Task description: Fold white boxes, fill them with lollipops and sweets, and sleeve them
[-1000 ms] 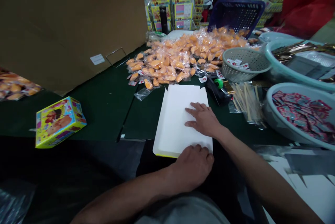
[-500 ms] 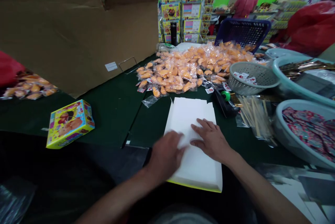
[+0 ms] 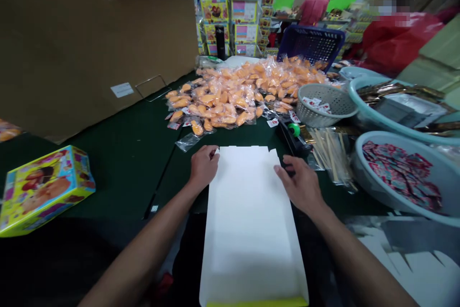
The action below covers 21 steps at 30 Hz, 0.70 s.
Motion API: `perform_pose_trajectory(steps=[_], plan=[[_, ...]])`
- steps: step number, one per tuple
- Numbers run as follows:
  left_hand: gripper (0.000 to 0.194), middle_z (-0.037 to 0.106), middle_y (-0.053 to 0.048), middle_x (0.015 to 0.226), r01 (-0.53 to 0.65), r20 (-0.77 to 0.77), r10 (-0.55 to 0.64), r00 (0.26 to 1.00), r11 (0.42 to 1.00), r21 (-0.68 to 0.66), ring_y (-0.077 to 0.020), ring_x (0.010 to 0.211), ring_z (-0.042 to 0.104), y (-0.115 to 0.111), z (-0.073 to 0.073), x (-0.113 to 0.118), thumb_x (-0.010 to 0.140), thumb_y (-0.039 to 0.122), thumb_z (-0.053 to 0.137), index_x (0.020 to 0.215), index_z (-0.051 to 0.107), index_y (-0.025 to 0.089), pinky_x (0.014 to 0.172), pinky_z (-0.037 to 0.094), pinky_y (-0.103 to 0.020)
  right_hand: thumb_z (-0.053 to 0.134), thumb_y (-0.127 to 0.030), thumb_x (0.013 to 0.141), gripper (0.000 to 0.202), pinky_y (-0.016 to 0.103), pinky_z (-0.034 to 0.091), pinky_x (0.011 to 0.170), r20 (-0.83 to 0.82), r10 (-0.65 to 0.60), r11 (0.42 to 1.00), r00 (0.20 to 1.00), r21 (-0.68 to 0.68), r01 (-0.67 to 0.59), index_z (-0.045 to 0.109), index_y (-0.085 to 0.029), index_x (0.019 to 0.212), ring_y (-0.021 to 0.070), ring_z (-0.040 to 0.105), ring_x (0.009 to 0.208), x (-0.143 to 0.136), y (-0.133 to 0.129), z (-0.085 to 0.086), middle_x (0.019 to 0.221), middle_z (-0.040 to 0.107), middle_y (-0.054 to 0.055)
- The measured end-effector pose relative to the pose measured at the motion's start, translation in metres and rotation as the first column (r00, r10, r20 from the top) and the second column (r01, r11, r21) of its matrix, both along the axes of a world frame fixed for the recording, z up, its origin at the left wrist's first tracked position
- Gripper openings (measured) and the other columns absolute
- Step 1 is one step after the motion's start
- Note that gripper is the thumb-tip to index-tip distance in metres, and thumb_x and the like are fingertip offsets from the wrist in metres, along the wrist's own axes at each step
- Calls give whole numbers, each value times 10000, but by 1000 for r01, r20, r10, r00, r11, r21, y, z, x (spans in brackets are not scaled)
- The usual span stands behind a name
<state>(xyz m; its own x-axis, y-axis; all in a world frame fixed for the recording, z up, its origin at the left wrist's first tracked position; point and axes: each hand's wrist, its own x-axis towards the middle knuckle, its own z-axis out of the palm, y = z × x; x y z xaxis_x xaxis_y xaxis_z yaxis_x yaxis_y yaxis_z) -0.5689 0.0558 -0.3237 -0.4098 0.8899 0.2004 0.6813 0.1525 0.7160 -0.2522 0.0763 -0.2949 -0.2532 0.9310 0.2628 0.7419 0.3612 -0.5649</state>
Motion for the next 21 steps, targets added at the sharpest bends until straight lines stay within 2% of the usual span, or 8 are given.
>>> perform_pose_trajectory(steps=[1, 3, 6, 9, 13, 16, 19, 21], plan=[[258, 703, -29, 962, 13, 16, -14, 1000, 1000, 22, -183, 853, 645, -2, -1, -1, 888, 219, 610, 1088, 774, 203, 864, 489, -312, 594, -549, 1012, 582, 439, 551, 915, 26, -68, 997, 997, -24, 68, 619, -109, 1391, 284, 694, 980, -2, 14, -3, 1317, 680, 186], [312, 689, -19, 929, 27, 57, -30, 998, 998, 52, -177, 804, 631, -6, -3, -4, 846, 212, 631, 1123, 775, 207, 834, 501, -314, 663, -500, 949, 559, 432, 536, 888, 71, -103, 988, 992, -106, 110, 651, -113, 1352, 288, 699, 940, -9, 38, -9, 1241, 720, 161], [421, 713, -20, 949, 0, 142, -12, 990, 996, 84, -168, 778, 647, -12, -7, -7, 780, 175, 655, 1187, 760, 197, 806, 530, -308, 680, -362, 895, 317, 385, 504, 851, 82, -75, 978, 994, -189, 89, 746, -197, 1158, 275, 704, 921, -20, 58, -19, 999, 767, 65], [480, 732, -43, 967, -93, 232, 64, 971, 989, 117, -167, 787, 673, -20, -14, -4, 795, 201, 675, 1271, 708, 155, 779, 553, -298, 652, -312, 887, 214, 360, 481, 809, 37, -91, 981, 995, -169, 96, 750, -225, 1056, 243, 690, 859, -24, 56, -29, 918, 751, 29], [309, 720, -47, 967, -130, 288, 79, 954, 978, 160, -162, 821, 673, -28, -17, 3, 853, 243, 665, 1143, 740, 168, 760, 539, -278, 589, -308, 931, 201, 355, 463, 763, -68, 19, 1000, 997, -4, -19, 732, -233, 1051, 219, 645, 820, -19, 44, -39, 937, 704, 29], [194, 686, -25, 946, -26, 262, -27, 965, 980, 195, -147, 810, 643, -30, -11, 3, 873, 210, 632, 1002, 776, 203, 737, 495, -267, 535, -262, 970, 198, 358, 483, 822, -122, 165, 982, 979, 114, -151, 729, -230, 998, 220, 654, 902, -16, 41, -41, 989, 688, 48], [178, 672, -27, 961, 140, 200, -183, 963, 967, 215, -151, 842, 636, -31, -2, -7, 906, 190, 606, 951, 778, 208, 726, 457, -273, 530, -243, 979, 198, 367, 493, 844, -119, 232, 968, 965, 121, -218, 725, -234, 1005, 231, 664, 961, -14, 41, -40, 1052, 699, 58], [177, 675, -34, 994, 257, 163, -286, 944, 950, 178, -152, 837, 630, -30, 4, -15, 940, 235, 614, 968, 787, 211, 712, 442, -281, 552, -275, 985, 186, 381, 493, 872, -103, 275, 958, 956, 116, -263, 730, -230, 1018, 247, 661, 989, -12, 42, -36, 1063, 709, 66]])
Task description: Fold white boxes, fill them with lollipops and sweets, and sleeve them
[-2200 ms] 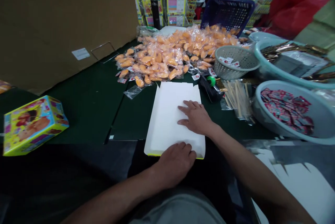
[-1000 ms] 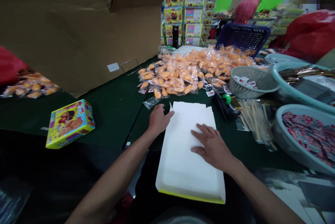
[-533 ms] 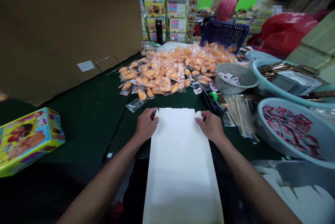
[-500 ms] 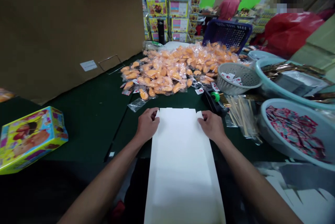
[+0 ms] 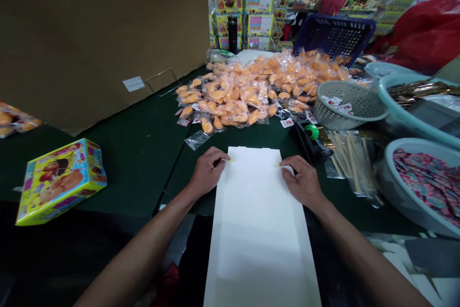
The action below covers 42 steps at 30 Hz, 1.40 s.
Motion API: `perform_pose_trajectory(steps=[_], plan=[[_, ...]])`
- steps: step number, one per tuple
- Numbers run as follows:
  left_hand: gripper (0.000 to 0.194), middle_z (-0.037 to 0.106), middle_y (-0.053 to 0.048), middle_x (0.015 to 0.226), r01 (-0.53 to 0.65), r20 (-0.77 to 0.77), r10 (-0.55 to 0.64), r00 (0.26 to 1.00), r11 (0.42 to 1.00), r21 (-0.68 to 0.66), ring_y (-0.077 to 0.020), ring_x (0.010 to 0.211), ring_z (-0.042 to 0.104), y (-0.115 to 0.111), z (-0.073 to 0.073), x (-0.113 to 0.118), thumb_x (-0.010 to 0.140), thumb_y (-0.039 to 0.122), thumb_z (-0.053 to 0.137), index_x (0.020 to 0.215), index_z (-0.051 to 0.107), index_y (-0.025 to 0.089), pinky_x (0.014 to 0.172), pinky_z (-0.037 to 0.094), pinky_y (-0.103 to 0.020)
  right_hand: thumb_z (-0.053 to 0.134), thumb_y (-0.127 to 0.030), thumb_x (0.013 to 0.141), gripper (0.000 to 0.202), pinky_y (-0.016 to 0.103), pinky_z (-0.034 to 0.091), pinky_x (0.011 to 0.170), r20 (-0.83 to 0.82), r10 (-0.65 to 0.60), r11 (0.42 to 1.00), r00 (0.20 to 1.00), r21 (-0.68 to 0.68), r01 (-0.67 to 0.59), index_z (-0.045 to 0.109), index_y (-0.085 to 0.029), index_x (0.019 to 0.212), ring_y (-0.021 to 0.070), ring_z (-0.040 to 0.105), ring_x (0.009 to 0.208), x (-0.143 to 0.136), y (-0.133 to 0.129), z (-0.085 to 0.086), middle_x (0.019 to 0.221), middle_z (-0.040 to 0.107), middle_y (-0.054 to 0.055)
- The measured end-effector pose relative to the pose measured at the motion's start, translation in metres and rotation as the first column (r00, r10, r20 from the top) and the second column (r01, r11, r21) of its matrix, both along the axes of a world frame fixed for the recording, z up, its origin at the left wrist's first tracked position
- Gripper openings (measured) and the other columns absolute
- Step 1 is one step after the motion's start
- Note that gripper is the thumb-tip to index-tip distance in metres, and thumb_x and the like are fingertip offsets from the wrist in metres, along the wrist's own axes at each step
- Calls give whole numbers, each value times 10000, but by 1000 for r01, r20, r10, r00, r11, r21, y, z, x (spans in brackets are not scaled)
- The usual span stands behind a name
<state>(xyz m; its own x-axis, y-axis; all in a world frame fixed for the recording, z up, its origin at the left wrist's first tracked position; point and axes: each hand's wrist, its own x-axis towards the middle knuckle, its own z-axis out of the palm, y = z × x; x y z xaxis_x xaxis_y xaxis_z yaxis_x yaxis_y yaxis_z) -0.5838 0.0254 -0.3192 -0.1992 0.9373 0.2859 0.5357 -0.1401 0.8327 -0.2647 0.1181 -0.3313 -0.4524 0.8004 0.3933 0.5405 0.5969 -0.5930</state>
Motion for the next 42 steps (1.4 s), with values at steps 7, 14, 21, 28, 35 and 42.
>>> perform_pose_trajectory(steps=[7, 14, 21, 28, 35, 42], plan=[[212, 690, -44, 891, 103, 1, -105, 994, 972, -210, -177, 825, 626, 25, 6, -19, 904, 375, 682, 862, 774, 189, 763, 453, -312, 584, -474, 974, 364, 349, 467, 736, 92, -142, 937, 986, -309, 163, 753, -213, 785, 233, 675, 791, -6, 21, 15, 811, 731, 51], [767, 676, 2, 803, 242, 182, -175, 968, 851, -467, -175, 627, 608, 56, 13, -35, 703, 387, 823, 1386, 568, 147, 502, 448, -264, 878, -398, 707, 597, 277, 463, 618, 136, -126, 861, 983, -478, 176, 692, -173, 1228, 198, 670, 772, -8, 52, 9, 960, 746, 60], [724, 633, 3, 834, 369, 125, -381, 916, 678, -635, -165, 680, 599, 78, 42, -34, 609, 327, 811, 1294, 656, 151, 531, 461, -250, 934, -270, 565, 577, 275, 471, 650, 264, 1, 845, 964, -517, 140, 690, -184, 1081, 198, 646, 836, -25, 66, 25, 1036, 690, 52], [473, 706, -43, 1006, 363, 63, -377, 924, 814, -453, -159, 787, 628, 76, 38, -35, 602, 305, 823, 1050, 753, 168, 671, 480, -255, 867, -435, 700, 521, 278, 480, 674, 80, -12, 846, 997, -531, 53, 681, -189, 1121, 191, 622, 872, -16, 65, 18, 1125, 681, 77], [233, 708, -21, 745, 367, 174, -324, 930, 836, -407, -156, 685, 596, 66, 24, -36, 709, 394, 774, 797, 772, 178, 650, 457, -266, 870, -567, 712, 477, 283, 446, 643, -174, -41, 807, 984, -587, -70, 692, -183, 932, 174, 584, 765, -10, 63, 15, 883, 668, 40], [274, 663, 1, 746, 266, 256, -185, 949, 905, -332, -137, 700, 580, 52, 16, -21, 728, 355, 797, 919, 762, 162, 669, 431, -258, 785, -559, 843, 395, 283, 462, 672, -223, 0, 809, 975, -573, -131, 728, -174, 912, 163, 592, 753, -5, 43, 10, 850, 695, 42]])
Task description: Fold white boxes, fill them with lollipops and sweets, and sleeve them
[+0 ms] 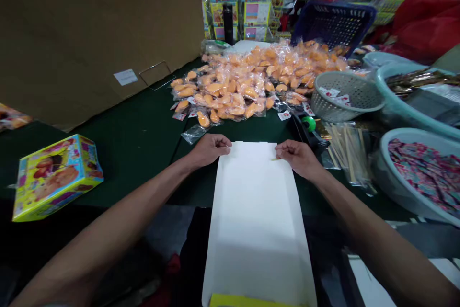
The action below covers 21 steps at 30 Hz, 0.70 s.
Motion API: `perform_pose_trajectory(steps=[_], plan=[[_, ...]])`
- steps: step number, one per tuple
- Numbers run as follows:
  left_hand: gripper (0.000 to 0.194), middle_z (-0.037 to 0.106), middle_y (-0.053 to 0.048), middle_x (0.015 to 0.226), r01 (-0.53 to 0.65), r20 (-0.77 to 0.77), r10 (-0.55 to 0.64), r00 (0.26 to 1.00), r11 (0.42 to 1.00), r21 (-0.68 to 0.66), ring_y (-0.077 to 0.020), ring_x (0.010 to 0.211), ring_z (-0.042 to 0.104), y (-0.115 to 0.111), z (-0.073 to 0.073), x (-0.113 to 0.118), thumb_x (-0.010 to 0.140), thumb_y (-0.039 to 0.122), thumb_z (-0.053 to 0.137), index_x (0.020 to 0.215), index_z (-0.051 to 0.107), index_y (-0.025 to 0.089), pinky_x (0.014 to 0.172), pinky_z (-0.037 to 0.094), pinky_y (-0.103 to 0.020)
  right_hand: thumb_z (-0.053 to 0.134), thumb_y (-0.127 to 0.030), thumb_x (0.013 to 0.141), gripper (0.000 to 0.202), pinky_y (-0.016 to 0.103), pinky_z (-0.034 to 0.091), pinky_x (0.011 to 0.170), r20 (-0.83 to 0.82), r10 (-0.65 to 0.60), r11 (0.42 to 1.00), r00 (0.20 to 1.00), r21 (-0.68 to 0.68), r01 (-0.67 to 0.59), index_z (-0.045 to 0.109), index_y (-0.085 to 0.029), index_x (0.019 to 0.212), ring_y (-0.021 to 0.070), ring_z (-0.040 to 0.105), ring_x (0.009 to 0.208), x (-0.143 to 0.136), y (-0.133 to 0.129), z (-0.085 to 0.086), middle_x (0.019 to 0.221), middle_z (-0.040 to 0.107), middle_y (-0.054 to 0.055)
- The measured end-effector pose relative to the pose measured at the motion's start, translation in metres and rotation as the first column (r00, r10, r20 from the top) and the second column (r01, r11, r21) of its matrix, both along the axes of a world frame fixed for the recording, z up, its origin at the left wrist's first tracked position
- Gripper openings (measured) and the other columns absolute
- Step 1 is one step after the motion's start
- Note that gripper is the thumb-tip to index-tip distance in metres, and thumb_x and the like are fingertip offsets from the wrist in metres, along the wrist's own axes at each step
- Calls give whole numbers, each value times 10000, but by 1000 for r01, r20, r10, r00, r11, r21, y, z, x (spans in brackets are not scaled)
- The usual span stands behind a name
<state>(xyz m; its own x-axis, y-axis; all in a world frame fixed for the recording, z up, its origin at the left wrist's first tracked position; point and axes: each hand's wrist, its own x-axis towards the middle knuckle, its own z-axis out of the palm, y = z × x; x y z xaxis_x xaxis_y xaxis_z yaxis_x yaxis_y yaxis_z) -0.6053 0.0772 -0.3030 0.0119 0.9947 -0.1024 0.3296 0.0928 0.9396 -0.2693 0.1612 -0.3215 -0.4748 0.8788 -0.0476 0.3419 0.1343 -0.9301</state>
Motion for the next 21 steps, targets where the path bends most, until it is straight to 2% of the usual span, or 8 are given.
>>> perform_pose_trajectory(steps=[3, 7, 10, 12, 14, 16, 18, 21], plan=[[370, 630, 9, 763, -81, 35, 82, 996, 996, -22, -118, 673, 554, -3, -1, 5, 681, 292, 831, 1012, 740, 151, 634, 426, -241, 904, -471, 686, 561, 305, 528, 695, 5, -102, 994, 995, 35, 102, 727, -179, 1131, 154, 612, 752, 0, 2, -7, 1063, 711, 74], [684, 655, -92, 1159, -186, 70, 192, 979, 979, -81, -113, 701, 595, -5, 3, 6, 631, 259, 873, 1275, 664, 161, 566, 478, -243, 975, -356, 514, 858, 324, 574, 669, -17, -191, 976, 982, -114, 188, 651, -165, 1285, 132, 626, 727, -3, 5, 1, 1321, 643, 152], [865, 556, -189, 1414, -224, 101, 236, 967, 967, -121, -135, 755, 642, -6, 7, 4, 615, 259, 882, 1416, 570, 157, 531, 500, -250, 1000, -260, 449, 897, 354, 614, 739, -136, -213, 933, 968, -323, 160, 638, -176, 1266, 216, 712, 861, -4, 5, 14, 1249, 694, 152], [944, 563, -215, 1419, -213, 126, 231, 965, 967, -142, -166, 792, 669, -6, 9, 3, 611, 260, 880, 1476, 518, 150, 521, 498, -251, 1004, -245, 462, 856, 376, 623, 757, -222, -179, 891, 958, -449, 63, 653, -177, 1240, 259, 739, 883, -4, 3, 19, 1139, 742, 132], [961, 649, -196, 1302, -172, 151, 195, 969, 973, -154, -200, 819, 694, -5, 10, 2, 606, 258, 877, 1487, 512, 139, 546, 514, -263, 1004, -269, 503, 752, 380, 619, 769, -284, -110, 869, 953, -493, -47, 684, -164, 1175, 258, 745, 858, -3, 1, 20, 1057, 763, 112], [858, 721, -144, 1138, -122, 159, 144, 977, 982, -143, -217, 834, 708, -4, 9, 3, 592, 251, 881, 1393, 600, 129, 609, 543, -285, 997, -300, 533, 622, 352, 599, 758, -302, -57, 897, 952, -434, -84, 702, -161, 1063, 227, 724, 831, -3, -1, 18, 1011, 763, 84], [651, 743, -87, 987, -96, 128, 109, 986, 990, -98, -201, 801, 693, -4, 6, 6, 577, 251, 894, 1190, 706, 131, 651, 539, -289, 975, -324, 553, 501, 301, 547, 679, -263, -44, 952, 964, -304, -40, 676, -176, 926, 180, 663, 748, -4, -2, 14, 895, 732, 33], [366, 679, -14, 797, -127, 25, 126, 992, 992, 16, -142, 684, 580, -7, 0, 11, 610, 280, 901, 918, 748, 154, 620, 438, -256, 878, -364, 640, 349, 265, 430, 589, -110, -34, 998, 993, -50, 29, 609, -194, 781, 137, 539, 640, -6, -4, 6, 722, 624, -15]])
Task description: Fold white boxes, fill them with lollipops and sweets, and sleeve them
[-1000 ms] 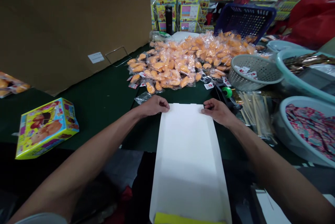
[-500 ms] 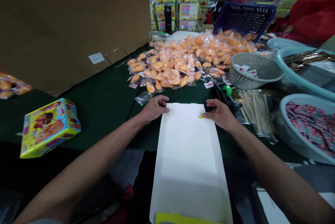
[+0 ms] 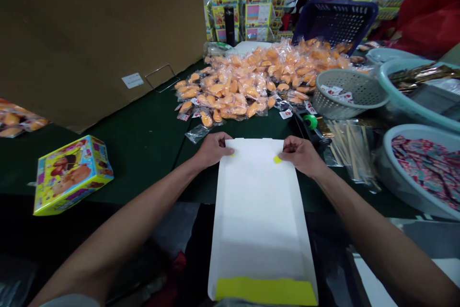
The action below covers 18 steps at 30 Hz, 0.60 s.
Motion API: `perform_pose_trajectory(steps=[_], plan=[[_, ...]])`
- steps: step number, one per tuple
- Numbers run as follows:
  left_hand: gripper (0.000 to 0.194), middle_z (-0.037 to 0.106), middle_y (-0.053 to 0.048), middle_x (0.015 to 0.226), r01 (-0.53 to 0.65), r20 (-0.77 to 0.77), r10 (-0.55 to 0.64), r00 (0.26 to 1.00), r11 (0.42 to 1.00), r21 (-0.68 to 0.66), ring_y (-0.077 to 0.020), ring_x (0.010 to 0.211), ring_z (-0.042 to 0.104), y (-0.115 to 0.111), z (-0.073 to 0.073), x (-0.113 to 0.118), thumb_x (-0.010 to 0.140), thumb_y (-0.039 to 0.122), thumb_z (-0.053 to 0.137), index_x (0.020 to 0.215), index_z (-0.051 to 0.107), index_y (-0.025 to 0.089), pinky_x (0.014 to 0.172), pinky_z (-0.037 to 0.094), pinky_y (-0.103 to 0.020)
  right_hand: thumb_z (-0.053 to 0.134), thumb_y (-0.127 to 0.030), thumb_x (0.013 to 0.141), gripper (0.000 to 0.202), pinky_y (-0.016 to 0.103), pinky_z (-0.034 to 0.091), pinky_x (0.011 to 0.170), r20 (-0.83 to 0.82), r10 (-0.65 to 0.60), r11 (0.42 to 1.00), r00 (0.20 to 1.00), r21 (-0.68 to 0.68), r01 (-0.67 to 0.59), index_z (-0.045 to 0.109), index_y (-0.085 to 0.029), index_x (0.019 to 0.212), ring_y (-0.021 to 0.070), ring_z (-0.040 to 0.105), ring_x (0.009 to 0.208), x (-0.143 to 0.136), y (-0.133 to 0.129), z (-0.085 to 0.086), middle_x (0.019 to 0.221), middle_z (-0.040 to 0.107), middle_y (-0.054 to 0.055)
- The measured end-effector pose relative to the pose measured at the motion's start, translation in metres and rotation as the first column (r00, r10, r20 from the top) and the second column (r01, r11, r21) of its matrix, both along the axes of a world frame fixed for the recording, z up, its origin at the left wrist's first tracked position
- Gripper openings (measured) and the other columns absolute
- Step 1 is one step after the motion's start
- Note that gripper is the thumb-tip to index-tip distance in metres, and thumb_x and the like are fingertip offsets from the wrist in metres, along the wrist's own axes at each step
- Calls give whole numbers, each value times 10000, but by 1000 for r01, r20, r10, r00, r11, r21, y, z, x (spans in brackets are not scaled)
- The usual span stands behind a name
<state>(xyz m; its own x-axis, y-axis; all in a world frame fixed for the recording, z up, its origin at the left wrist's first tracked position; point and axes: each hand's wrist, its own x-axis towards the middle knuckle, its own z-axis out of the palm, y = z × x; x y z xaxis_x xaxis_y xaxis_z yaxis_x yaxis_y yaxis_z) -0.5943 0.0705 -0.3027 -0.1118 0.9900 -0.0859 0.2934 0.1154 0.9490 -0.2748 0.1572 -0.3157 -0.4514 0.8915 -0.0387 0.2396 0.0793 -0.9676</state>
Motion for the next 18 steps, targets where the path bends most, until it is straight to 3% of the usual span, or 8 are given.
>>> perform_pose_trajectory(steps=[3, 6, 8, 11, 13, 16, 18], plan=[[173, 623, -4, 776, 0, -184, 33, 982, 985, 173, -138, 702, 535, -6, -4, 4, 738, 315, 852, 800, 754, 186, 652, 386, -271, 746, -332, 742, 179, 291, 426, 641, 161, -45, 978, 986, 208, 10, 658, -196, 818, 157, 546, 681, -1, -4, -6, 739, 614, -2], [179, 630, -22, 797, 141, -425, 23, 905, 926, 349, -161, 766, 593, -13, -4, 3, 906, 352, 736, 810, 773, 206, 712, 407, -296, 671, -275, 816, 191, 311, 459, 726, 261, -49, 925, 964, 376, -55, 725, -208, 986, 183, 596, 782, 0, -8, -10, 838, 644, 17], [209, 660, -35, 838, 233, -507, -20, 862, 903, 361, -172, 797, 626, -16, -4, -2, 968, 371, 678, 890, 792, 214, 744, 433, -305, 650, -283, 863, 194, 312, 470, 747, 292, -27, 894, 956, 434, -108, 734, -208, 1021, 190, 617, 821, 4, -9, -10, 891, 658, 29], [237, 716, -60, 964, 324, -529, -125, 840, 896, 304, -196, 892, 673, -21, -4, -9, 999, 397, 645, 1042, 803, 225, 823, 478, -321, 696, -357, 899, 193, 297, 460, 719, 293, 36, 905, 955, 395, -156, 750, -207, 1008, 185, 621, 825, 12, -6, -7, 903, 655, 31], [259, 731, -69, 1016, 336, -507, -153, 848, 896, 290, -206, 940, 689, -23, -5, -11, 1003, 401, 639, 1095, 804, 224, 858, 493, -328, 741, -431, 905, 291, 287, 454, 700, 276, 139, 924, 951, 309, -225, 764, -223, 1107, 182, 615, 831, 20, -3, -3, 933, 656, 27], [238, 720, -53, 972, 260, -456, -96, 885, 914, 311, -195, 895, 686, -22, -9, -8, 974, 394, 673, 1055, 812, 219, 814, 488, -317, 745, -487, 923, 393, 296, 473, 744, 228, 249, 931, 941, 211, -297, 763, -240, 1228, 191, 619, 871, 28, 1, 3, 995, 690, 32], [202, 697, -33, 906, 191, -427, -34, 904, 925, 329, -178, 828, 666, -20, -11, -3, 938, 387, 713, 985, 810, 216, 753, 466, -303, 718, -488, 945, 338, 311, 478, 777, 216, 214, 939, 953, 222, -261, 796, -226, 1144, 207, 633, 897, 28, 1, 5, 986, 718, 41]])
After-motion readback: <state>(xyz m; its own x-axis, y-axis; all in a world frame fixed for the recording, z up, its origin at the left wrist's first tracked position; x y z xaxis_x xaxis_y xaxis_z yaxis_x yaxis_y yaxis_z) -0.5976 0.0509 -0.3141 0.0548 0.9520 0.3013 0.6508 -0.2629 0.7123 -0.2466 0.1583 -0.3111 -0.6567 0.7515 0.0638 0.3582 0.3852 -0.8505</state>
